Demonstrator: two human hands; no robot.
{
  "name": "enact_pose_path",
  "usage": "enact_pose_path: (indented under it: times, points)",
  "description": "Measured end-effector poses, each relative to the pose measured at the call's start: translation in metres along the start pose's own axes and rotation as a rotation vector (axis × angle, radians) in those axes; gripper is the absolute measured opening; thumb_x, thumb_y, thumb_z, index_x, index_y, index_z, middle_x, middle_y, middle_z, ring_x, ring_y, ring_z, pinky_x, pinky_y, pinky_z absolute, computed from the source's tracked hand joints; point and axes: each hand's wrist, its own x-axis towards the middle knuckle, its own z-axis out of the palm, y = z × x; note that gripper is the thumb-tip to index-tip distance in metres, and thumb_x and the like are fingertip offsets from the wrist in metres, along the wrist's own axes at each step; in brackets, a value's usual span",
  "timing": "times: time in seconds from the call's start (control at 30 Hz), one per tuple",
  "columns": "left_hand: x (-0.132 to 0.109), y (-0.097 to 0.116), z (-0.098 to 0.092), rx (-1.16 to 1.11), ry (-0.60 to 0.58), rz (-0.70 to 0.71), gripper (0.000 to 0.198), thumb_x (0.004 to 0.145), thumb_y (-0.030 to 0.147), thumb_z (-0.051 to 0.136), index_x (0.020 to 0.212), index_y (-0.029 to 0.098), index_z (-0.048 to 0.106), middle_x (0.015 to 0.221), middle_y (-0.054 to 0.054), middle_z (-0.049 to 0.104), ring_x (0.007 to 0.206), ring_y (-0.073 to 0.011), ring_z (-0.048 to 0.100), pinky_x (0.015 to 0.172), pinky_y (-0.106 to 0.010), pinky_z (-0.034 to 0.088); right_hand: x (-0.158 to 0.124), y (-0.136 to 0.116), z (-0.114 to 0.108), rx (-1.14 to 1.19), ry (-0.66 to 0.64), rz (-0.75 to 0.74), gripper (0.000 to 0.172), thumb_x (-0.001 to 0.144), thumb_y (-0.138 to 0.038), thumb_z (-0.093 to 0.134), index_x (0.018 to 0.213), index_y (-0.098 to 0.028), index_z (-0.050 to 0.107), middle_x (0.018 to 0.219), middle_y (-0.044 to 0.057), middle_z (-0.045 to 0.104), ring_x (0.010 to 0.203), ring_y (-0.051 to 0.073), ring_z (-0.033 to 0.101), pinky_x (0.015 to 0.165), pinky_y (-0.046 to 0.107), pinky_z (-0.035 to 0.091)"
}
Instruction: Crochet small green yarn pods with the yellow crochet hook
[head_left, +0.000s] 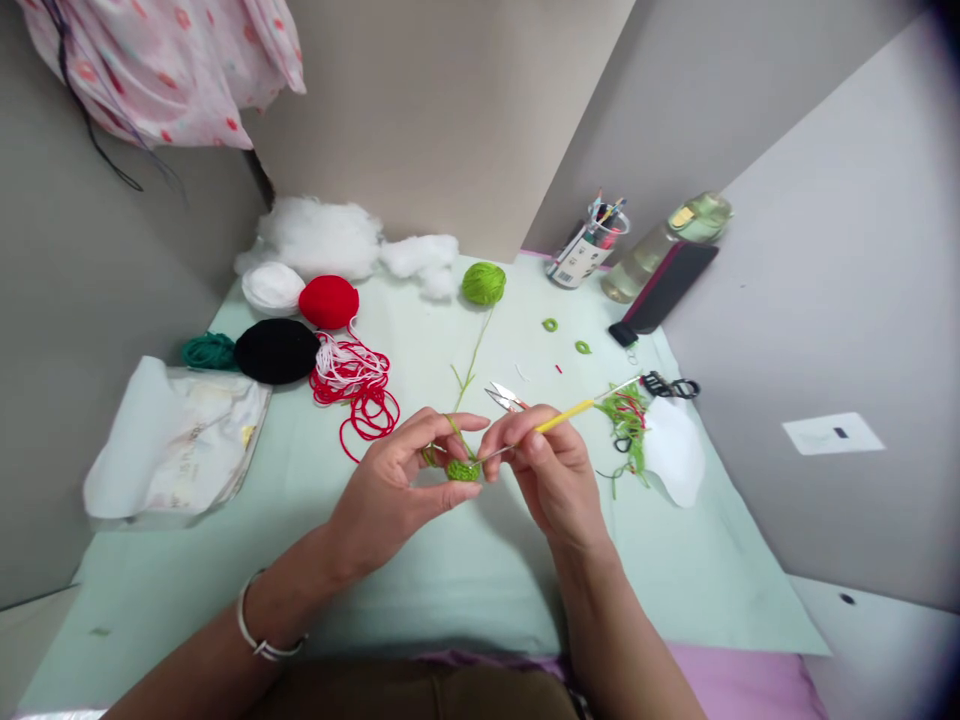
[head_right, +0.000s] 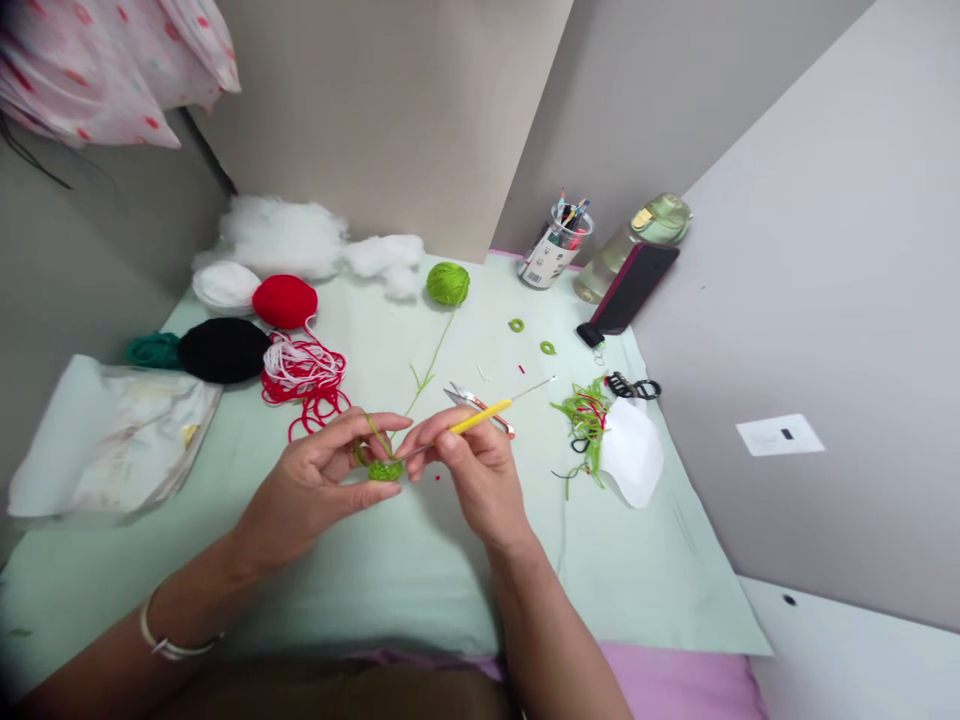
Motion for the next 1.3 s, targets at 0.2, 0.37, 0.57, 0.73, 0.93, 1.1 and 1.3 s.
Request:
enact_pose_path:
  times: [0.2, 0.37, 0.57, 0.73, 0.93, 1.1, 1.3]
  points:
    - [-0.001, 0.0, -0.001, 0.066, -0.018, 0.005, 0.042, 0.077, 0.016, 0.088, 0.115, 0.032, 0.084, 0.091, 0.001, 0.065, 0.09, -0.0171, 0.064, 0.091, -0.032, 0.056, -0.003, -0.008, -0.01, -0.186, -0.091, -0.085, 0.021, 0.103, -0.041, 0.067, 0.096, -0.023, 0.074, 0.091, 0.005, 0.081, 0.071, 0.017, 0.074, 0.066, 0.032, 0.062]
    - [0.001, -0.007, 0.002, 0.223, 0.074, 0.099, 0.044, 0.08, 0.015, 0.084, 0.121, 0.03, 0.082, 0.088, 0.0, 0.067, 0.088, -0.0174, 0.066, 0.087, -0.032, 0.056, -0.006, -0.013, -0.005, -0.544, -0.112, -0.295, 0.015, 0.106, -0.025, 0.062, 0.102, -0.024, 0.076, 0.091, 0.005, 0.08, 0.083, 0.019, 0.076, 0.076, 0.035, 0.063]
    - [0.003, -0.012, 0.003, 0.197, 0.143, 0.126, 0.047, 0.077, 0.012, 0.082, 0.122, 0.027, 0.08, 0.09, 0.001, 0.066, 0.085, -0.0152, 0.066, 0.085, -0.029, 0.057, -0.012, -0.01, -0.001, -0.805, -0.157, -0.53, 0.02, 0.106, -0.015, 0.058, 0.113, -0.023, 0.074, 0.102, 0.009, 0.081, 0.094, 0.021, 0.079, 0.079, 0.035, 0.066]
    - [0.001, -0.007, 0.009, -0.067, 0.187, -0.026, 0.044, 0.074, 0.015, 0.089, 0.115, 0.026, 0.082, 0.088, 0.003, 0.063, 0.083, -0.0125, 0.064, 0.082, -0.024, 0.057, -0.018, -0.004, 0.01, -1.28, -0.086, -0.785, 0.022, 0.101, -0.008, 0.063, 0.112, -0.021, 0.077, 0.104, 0.01, 0.079, 0.097, 0.021, 0.076, 0.081, 0.03, 0.064]
    - [-0.002, -0.009, 0.014, -0.385, 0.123, -0.162, 0.05, 0.068, 0.02, 0.098, 0.115, 0.032, 0.085, 0.093, 0.003, 0.065, 0.084, -0.0119, 0.063, 0.077, -0.023, 0.053, -0.03, 0.012, 0.018, -1.268, 0.063, -0.879, 0.04, 0.092, 0.001, 0.07, 0.125, -0.022, 0.077, 0.099, 0.008, 0.075, 0.097, 0.022, 0.073, 0.08, 0.033, 0.065]
    - [0.0, -0.008, 0.008, -0.504, 0.01, -0.271, 0.049, 0.07, 0.03, 0.099, 0.117, 0.028, 0.086, 0.092, -0.001, 0.068, 0.091, -0.0147, 0.061, 0.087, -0.026, 0.049, -0.023, 0.015, 0.018, -0.794, 0.169, -0.705, 0.038, 0.101, -0.01, 0.064, 0.127, -0.034, 0.078, 0.098, 0.005, 0.077, 0.086, 0.019, 0.075, 0.07, 0.033, 0.064]
    - [0.003, -0.003, -0.001, -0.402, 0.03, -0.237, 0.045, 0.072, 0.029, 0.096, 0.116, 0.031, 0.086, 0.092, 0.0, 0.065, 0.091, -0.0146, 0.06, 0.087, -0.027, 0.047, -0.015, 0.005, 0.019, -0.502, 0.184, -0.488, 0.023, 0.103, -0.017, 0.065, 0.111, -0.03, 0.083, 0.094, 0.005, 0.083, 0.087, 0.022, 0.078, 0.077, 0.038, 0.067]
